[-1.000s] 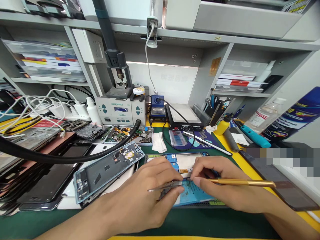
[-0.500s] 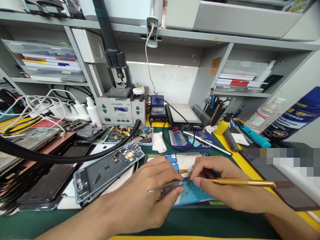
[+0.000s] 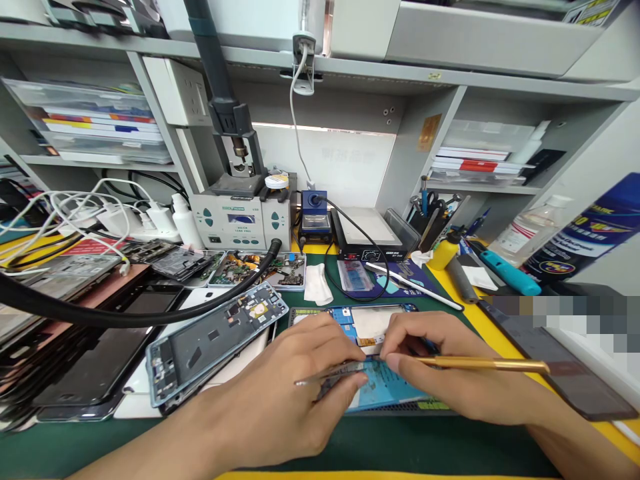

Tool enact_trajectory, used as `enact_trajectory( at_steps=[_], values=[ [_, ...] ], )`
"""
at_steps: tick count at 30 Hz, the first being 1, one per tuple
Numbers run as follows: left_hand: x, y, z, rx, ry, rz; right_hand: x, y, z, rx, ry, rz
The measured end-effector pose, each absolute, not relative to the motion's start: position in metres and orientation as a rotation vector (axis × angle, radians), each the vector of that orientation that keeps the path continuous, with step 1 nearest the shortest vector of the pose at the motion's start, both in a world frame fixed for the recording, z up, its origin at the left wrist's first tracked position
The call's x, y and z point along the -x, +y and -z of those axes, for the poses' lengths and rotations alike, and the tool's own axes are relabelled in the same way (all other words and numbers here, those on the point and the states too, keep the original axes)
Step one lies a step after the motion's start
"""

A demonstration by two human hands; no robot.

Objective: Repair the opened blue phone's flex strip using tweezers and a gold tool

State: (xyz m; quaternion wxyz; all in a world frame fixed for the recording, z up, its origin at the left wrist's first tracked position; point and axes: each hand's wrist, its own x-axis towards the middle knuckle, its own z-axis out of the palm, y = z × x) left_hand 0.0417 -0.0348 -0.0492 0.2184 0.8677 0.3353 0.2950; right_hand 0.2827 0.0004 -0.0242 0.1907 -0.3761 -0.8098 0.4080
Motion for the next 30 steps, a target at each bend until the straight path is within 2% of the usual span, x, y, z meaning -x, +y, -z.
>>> enact_trajectory(
  at_steps=[30],
  values=[
    [-0.0406,-0.0358,0.0509,-2.411,0.915,-0.835,-0.2821,0.0005,0.0236,1.062,-2.285,-1.109]
  ],
)
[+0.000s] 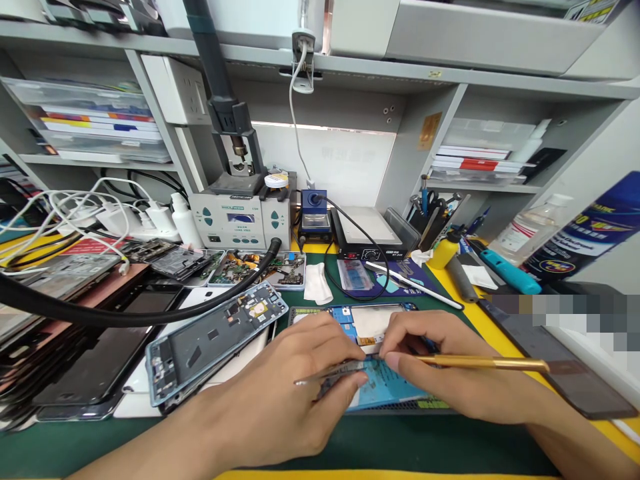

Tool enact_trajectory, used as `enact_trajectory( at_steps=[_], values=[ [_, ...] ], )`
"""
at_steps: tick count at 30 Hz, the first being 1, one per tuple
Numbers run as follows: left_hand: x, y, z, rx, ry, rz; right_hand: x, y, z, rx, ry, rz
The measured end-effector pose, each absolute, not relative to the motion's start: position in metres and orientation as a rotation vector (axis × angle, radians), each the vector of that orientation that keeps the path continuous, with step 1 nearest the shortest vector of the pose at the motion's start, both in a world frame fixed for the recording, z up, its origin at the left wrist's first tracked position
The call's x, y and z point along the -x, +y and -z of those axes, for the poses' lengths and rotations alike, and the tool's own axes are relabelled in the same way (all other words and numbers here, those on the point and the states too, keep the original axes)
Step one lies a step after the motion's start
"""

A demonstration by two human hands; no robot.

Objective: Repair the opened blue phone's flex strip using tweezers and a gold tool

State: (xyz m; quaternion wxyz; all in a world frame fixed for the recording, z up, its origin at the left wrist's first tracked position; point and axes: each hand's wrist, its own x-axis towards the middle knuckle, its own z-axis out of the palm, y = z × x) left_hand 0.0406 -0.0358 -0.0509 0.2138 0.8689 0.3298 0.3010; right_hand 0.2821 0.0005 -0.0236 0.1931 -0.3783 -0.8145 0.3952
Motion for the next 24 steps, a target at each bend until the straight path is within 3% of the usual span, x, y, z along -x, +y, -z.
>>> enact_trajectory(
  at_steps=[24],
  values=[
    [-0.041,-0.0347,0.0516,-2.415,0.93,-0.834,-0.2819,0.0006,0.0236,1.103,-2.284,-1.13]
  ],
)
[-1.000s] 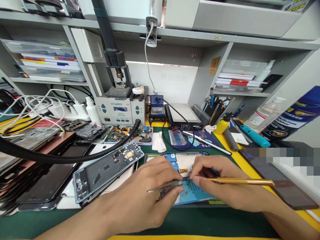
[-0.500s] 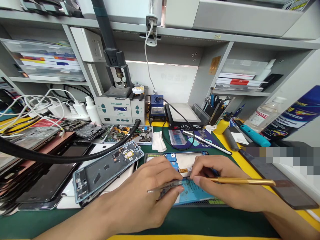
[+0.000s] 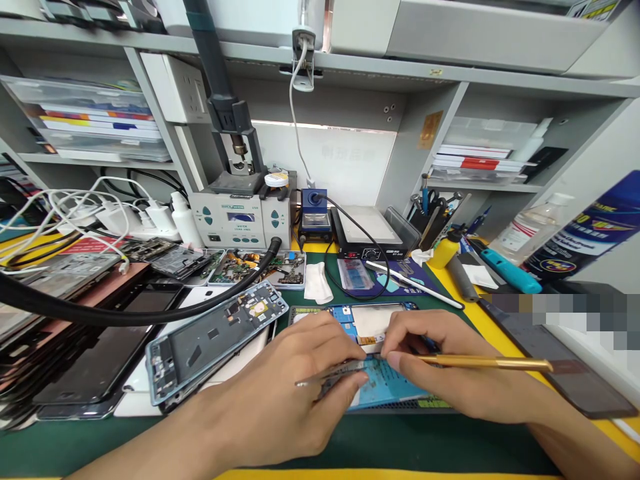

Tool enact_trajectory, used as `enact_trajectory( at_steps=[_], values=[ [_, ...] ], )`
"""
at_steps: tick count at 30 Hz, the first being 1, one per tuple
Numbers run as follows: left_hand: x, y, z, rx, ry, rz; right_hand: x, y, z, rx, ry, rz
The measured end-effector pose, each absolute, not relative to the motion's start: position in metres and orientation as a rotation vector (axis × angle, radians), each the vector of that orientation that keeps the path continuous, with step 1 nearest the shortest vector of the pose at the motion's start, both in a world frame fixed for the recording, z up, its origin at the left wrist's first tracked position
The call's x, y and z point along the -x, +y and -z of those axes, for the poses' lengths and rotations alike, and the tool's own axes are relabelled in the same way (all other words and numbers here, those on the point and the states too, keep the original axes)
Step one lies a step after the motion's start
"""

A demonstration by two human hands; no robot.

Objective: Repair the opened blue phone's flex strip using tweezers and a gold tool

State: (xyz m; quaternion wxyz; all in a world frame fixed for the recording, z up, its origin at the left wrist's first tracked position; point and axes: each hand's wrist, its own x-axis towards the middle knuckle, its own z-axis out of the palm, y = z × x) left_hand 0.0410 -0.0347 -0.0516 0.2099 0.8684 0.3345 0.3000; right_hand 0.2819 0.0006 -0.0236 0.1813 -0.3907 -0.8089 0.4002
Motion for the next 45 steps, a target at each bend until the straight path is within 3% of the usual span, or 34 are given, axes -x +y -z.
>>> enact_trajectory(
  at_steps=[45],
  values=[
    [-0.0421,-0.0341,0.0473,-2.23,0.966,-0.873,-0.2834,0.0018,0.0257,1.064,-2.279,-1.159]
  ],
)
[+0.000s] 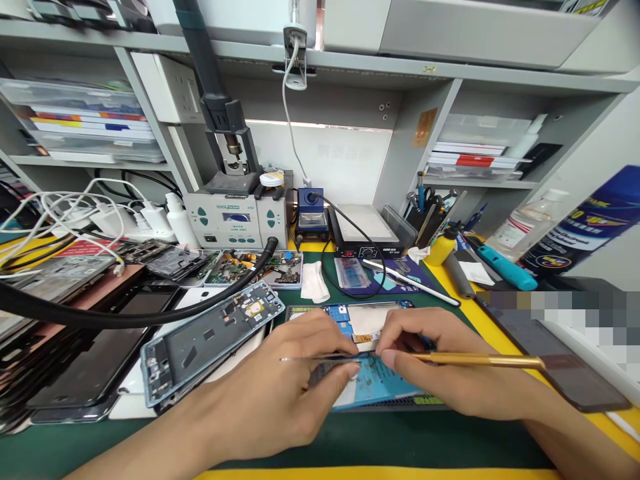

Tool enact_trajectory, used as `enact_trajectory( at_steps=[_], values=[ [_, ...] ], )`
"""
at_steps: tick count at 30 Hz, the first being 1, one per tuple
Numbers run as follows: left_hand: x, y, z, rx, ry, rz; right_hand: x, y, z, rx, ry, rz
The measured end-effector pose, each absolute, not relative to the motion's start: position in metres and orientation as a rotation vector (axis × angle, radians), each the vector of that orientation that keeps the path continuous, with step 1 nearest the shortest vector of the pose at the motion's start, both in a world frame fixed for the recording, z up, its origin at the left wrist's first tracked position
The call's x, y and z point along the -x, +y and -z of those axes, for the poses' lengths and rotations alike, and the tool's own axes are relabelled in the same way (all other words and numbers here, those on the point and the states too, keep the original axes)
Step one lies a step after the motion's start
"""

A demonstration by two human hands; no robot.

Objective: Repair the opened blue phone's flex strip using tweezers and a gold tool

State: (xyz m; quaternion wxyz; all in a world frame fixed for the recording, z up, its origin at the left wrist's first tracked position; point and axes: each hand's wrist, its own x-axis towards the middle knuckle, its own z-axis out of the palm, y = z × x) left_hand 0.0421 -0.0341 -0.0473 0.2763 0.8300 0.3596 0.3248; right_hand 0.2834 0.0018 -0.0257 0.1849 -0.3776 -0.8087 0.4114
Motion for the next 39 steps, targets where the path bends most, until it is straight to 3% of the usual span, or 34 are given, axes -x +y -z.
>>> enact_trajectory(
  at_steps=[39],
  values=[
    [-0.0377,-0.0361,0.0446,-2.286,0.976,-0.924,-0.2846,-0.0002,0.0255,1.041,-2.285,-1.137]
  ],
)
